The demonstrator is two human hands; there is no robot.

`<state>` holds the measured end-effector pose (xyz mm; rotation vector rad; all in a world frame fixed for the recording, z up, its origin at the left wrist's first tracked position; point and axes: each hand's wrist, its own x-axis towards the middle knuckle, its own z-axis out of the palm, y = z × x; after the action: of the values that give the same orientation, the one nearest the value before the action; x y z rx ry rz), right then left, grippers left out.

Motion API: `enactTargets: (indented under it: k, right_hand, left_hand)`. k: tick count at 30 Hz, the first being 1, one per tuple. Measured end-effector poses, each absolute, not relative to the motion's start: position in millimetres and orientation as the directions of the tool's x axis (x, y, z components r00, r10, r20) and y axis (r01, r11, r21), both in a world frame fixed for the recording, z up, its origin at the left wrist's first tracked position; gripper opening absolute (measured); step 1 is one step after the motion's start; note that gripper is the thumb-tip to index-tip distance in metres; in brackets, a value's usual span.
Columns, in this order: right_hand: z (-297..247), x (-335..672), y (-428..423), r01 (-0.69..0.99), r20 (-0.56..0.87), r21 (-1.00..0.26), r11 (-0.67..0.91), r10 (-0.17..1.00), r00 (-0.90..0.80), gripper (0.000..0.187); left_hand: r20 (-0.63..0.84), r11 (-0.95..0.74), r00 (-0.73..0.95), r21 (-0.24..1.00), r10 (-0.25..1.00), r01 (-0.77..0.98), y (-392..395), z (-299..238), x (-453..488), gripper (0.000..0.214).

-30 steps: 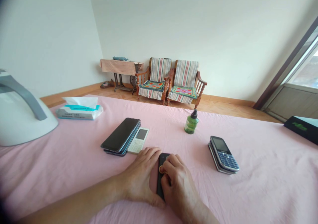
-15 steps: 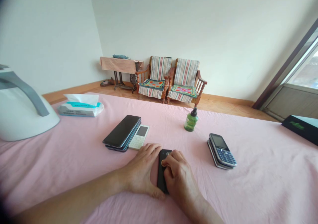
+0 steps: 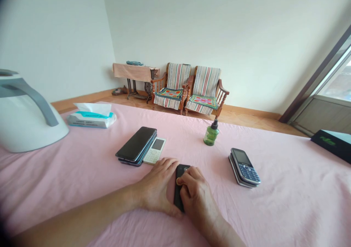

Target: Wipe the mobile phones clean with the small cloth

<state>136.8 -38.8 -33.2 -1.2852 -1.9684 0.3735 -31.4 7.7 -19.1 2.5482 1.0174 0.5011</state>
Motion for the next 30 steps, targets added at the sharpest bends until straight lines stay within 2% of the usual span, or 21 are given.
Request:
enactTargets:
  k: [6,11,19,26,30]
  right_hand:
    - [-29.7,147.9,-22.1,0.699,0.442,-0.557,0.449,0.873,-0.209,0.024]
    - [-21.0,154.6,-32.2,0.648,0.311,-0.626,0.433,0.901,-0.303,0.029]
    - [-23.9,166.8,-19.8,0.645,0.345,-0.628,0.435,0.899,-0.27,0.027]
    - [-13.3,165.0,-34.9,0.573,0.213,-0.714,0.402,0.905,-0.369,0.025]
    - [-16.2,165.9,-30.7,0.573,0.28,-0.703,0.421,0.905,-0.321,0.029]
  left_hand:
    - [0.188,-0.688,0.688,0.432,0.701,0.583,7.7,-23.5,-32.1,0.11]
    - [0.18,-0.674,0.679,0.45,0.711,0.586,7.8,-23.2,-32.4,0.112]
    - [0.144,-0.677,0.696,0.436,0.703,0.594,8.3,-18.7,-32.5,0.114]
    - [0.174,-0.675,0.682,0.441,0.71,0.591,5.8,-14.4,-30.8,0.102]
    - [0.178,-0.681,0.688,0.442,0.704,0.583,6.3,-15.3,-31.2,0.103]
